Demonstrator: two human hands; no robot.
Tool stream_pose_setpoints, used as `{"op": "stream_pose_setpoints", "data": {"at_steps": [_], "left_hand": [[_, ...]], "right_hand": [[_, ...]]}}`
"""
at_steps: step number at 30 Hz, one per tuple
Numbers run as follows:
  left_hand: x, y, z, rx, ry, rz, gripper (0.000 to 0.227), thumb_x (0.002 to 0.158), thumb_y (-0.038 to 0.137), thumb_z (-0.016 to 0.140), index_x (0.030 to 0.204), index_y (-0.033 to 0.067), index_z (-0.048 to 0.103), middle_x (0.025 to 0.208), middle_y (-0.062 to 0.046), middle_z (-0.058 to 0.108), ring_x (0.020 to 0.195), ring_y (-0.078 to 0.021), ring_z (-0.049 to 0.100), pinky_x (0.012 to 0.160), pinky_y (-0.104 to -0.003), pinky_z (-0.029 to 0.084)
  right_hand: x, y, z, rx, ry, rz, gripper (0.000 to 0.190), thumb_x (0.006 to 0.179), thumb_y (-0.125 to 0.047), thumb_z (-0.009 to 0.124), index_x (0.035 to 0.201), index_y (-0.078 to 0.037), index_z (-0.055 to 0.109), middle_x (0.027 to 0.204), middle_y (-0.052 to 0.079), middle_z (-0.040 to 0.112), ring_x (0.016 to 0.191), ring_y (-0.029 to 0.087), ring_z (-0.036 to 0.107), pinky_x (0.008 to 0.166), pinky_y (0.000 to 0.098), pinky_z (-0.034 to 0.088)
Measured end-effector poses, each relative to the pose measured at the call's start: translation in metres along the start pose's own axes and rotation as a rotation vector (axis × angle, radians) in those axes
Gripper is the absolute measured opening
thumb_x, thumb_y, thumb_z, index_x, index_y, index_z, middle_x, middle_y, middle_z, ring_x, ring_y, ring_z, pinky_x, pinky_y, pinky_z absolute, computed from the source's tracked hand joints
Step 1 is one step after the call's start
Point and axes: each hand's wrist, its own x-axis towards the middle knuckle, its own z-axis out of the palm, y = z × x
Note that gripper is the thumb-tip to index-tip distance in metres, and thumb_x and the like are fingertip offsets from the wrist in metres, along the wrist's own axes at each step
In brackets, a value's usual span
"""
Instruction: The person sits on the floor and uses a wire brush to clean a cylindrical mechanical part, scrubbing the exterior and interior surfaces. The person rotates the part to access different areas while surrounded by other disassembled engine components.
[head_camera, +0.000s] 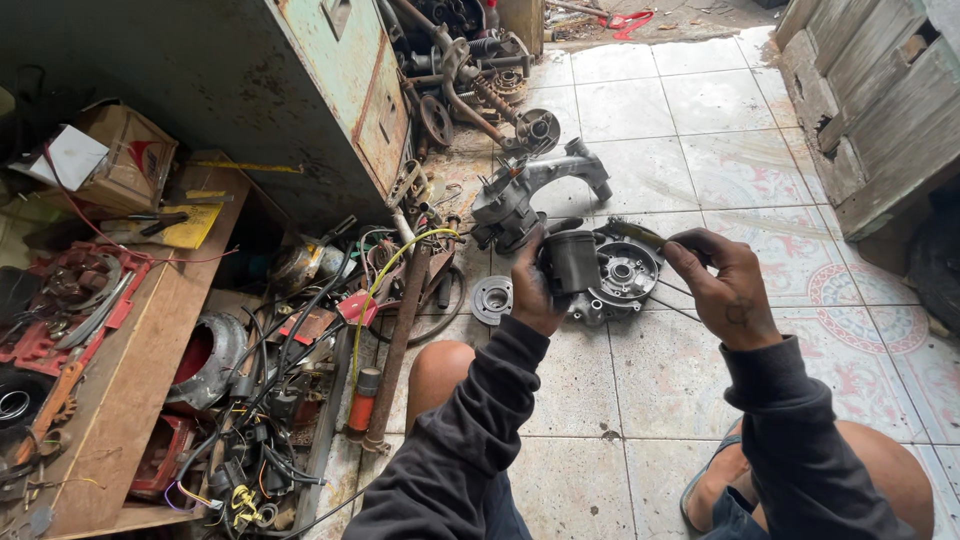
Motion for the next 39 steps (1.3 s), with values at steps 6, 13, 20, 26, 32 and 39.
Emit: {"op": "stream_pose_setpoints", "data": {"at_steps": [6,13,20,26,32,39], "left_hand": [[0.009,-0.008,-0.025,0.199,0.043,0.166,0.037,0.093,0.031,0.057,0.118,0.0044,0.064,0.103,-0.015,0.067,0.090,-0.0221,0.064,0.085,-0.038,0.052],[-0.002,-0.006,-0.032,0.554,0.112,0.312,0.036,0.095,0.029,0.051,0.121,0.0059,0.061,0.124,-0.009,0.056,0.118,-0.0162,0.045,0.110,-0.037,0.028],[0.003,-0.012,-0.062,1.253,-0.107,0.639,0.041,0.095,0.006,0.035,0.135,0.0011,0.043,0.143,-0.024,0.038,0.137,-0.0328,0.032,0.118,-0.039,0.019],[-0.031,-0.001,0.007,0.798,-0.007,0.317,0.039,0.099,0.028,0.045,0.128,0.0031,0.052,0.131,-0.018,0.048,0.126,-0.0239,0.041,0.110,-0.040,0.028],[-0.023,-0.003,-0.035,0.821,-0.011,0.378,0.035,0.099,0.028,0.045,0.125,0.0069,0.056,0.125,-0.015,0.053,0.121,-0.0190,0.045,0.110,-0.038,0.029],[0.003,-0.003,-0.071,0.777,-0.038,0.344,0.036,0.099,0.033,0.041,0.121,0.0106,0.058,0.115,-0.009,0.059,0.109,-0.0147,0.051,0.104,-0.036,0.037]], "right_hand": [[-0.003,-0.023,-0.002,-0.212,-0.084,-0.108,0.025,0.093,-0.027,0.064,0.080,-0.006,0.066,0.055,0.008,0.050,0.060,0.023,0.055,0.076,0.0335,0.041],[-0.004,-0.003,-0.004,-0.283,-0.077,-0.048,0.036,0.098,-0.033,0.060,0.076,-0.005,0.061,0.054,0.014,0.049,0.062,0.027,0.054,0.077,0.0364,0.041],[-0.004,-0.011,-0.004,-0.366,-0.152,-0.074,0.042,0.086,-0.042,0.065,0.062,-0.007,0.059,0.048,0.004,0.050,0.053,0.017,0.046,0.071,0.0344,0.030],[-0.012,-0.014,0.008,-0.337,-0.225,-0.102,0.049,0.086,-0.050,0.060,0.059,-0.008,0.060,0.046,0.010,0.054,0.051,0.024,0.055,0.086,0.0412,0.036],[-0.008,-0.012,0.001,-0.423,-0.210,-0.101,0.051,0.087,-0.055,0.059,0.061,-0.011,0.059,0.048,0.009,0.056,0.053,0.023,0.059,0.084,0.0380,0.037],[-0.006,-0.016,0.001,-0.554,-0.149,-0.106,0.050,0.089,-0.056,0.056,0.064,-0.013,0.060,0.054,0.007,0.060,0.065,0.023,0.064,0.087,0.0390,0.034]]}}
